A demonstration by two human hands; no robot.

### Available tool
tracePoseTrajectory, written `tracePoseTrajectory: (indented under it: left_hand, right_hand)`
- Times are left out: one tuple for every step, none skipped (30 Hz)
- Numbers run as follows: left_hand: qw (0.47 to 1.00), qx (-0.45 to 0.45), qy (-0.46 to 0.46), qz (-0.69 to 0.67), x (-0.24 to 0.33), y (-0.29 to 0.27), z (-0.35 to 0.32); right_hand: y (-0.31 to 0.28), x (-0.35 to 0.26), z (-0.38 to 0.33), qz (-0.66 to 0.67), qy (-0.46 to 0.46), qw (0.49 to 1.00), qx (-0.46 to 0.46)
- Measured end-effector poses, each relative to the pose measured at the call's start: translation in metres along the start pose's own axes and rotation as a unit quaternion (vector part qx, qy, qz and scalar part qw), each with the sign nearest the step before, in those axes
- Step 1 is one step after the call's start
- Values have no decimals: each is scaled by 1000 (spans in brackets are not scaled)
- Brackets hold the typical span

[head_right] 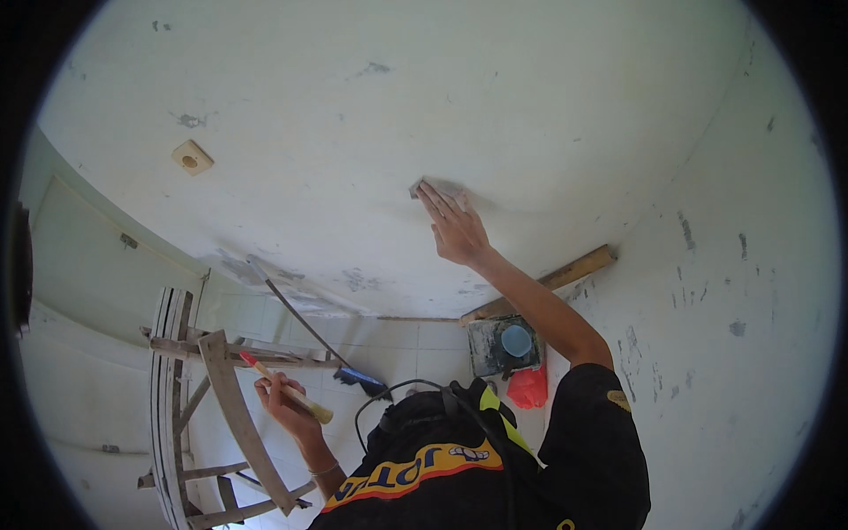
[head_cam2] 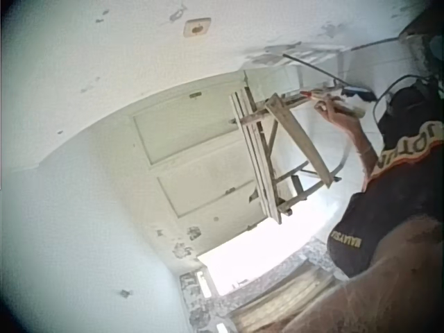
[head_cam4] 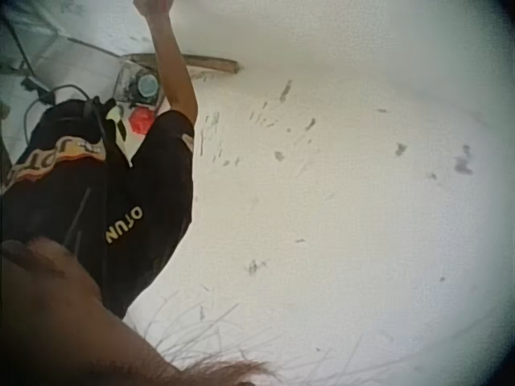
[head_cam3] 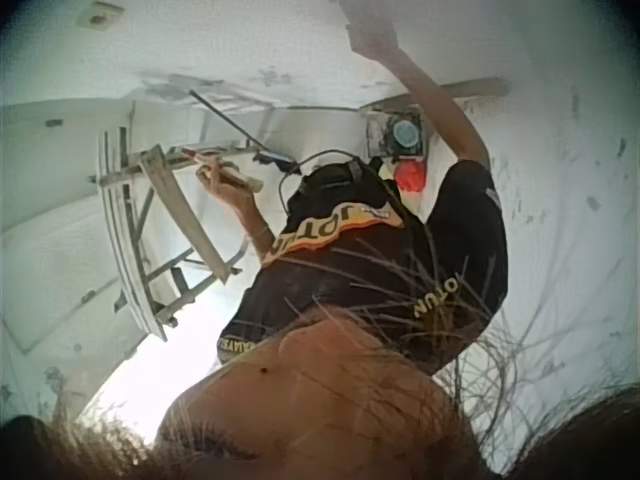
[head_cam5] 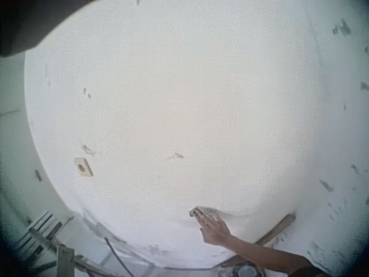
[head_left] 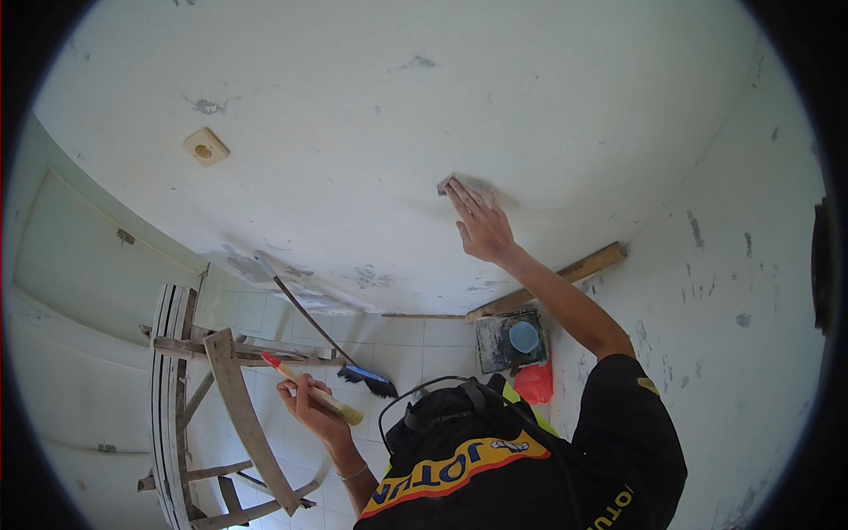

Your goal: Sanding the wall and window frame to prepare for painting.

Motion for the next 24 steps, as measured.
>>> tracePoseTrajectory:
  left_hand:
    - [1000,9,-6,-5,-5,-4,1]
    - [1000,16,-13,-8,-8,-7,2]
    - [1000,10,-15,-4,-9,-6,1]
    - [1000,13,-18,5,-11,-5,-1]
    - [1000,15,-21,13,-11,-3,-2]
    - [1000,5,-25,16,-13,-1,-4]
    - [999,-3,-34,19,-15,1,-4]
    - [999,-12,-42,19,-16,7,-3]
    - [999,-20,-41,19,-17,13,-1]
    - [999,-17,-43,18,-13,16,-1]
    - [999,-13,-44,18,-10,17,-3]
    - [999,-21,-44,21,-7,16,-4]
    - [999,-25,-25,37,-3,12,-4]
    - [998,-24,0,50,1,7,-4]
    - [999,-10,-7,50,3,1,-1]
    - [998,-8,-7,58,0,1,3]
    - [998,0,-1,70,1,-4,4]
    - [997,10,5,83,1,-10,2]
    - [994,10,17,105,3,-5,1]
    - [995,5,5,103,4,4,-1]
    - [995,-7,8,98,6,12,-2]
    - [996,-15,13,89,8,18,-5]
    - [995,-7,14,95,11,23,-7]
    - [995,-24,12,98,13,29,-9]
  right_hand:
    - [-9,3,12,-9,9,1000,20]
    - [-19,4,21,-19,21,999,39]
    - [-27,-1,29,-19,28,999,38]
    - [-34,-10,40,-1,39,996,81]
    - [-39,-13,44,16,51,991,125]
    - [-31,-3,36,12,60,990,126]
    - [-10,6,26,9,6,997,73]
    - [10,17,18,7,-49,999,21]
    - [23,20,1,22,-78,996,37]
    - [34,26,-14,20,-70,997,41]
    - [38,30,-27,23,-63,998,-8]
    - [42,34,-37,26,-56,997,-55]
    - [45,36,-47,26,-48,997,-53]
    - [37,34,-45,32,-17,999,-19]
    - [28,31,-42,43,16,999,9]
    - [21,31,-30,51,20,999,6]
    - [-3,26,-11,72,49,993,85]
    - [-21,23,5,93,80,979,161]
    - [-32,18,13,100,87,979,155]
    - [-42,14,21,93,80,975,184]
    - [-43,14,22,87,72,971,212]
    - [-35,21,18,96,72,971,206]
    - [-24,31,8,77,30,984,157]
    - [-12,42,-5,55,-12,993,108]
Point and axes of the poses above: each hand's wrist, its own z-axis towards the middle knuckle, its own y-axis out of the palm, x = y × z, the point moved 2 cm from there along z, towards the middle knuckle
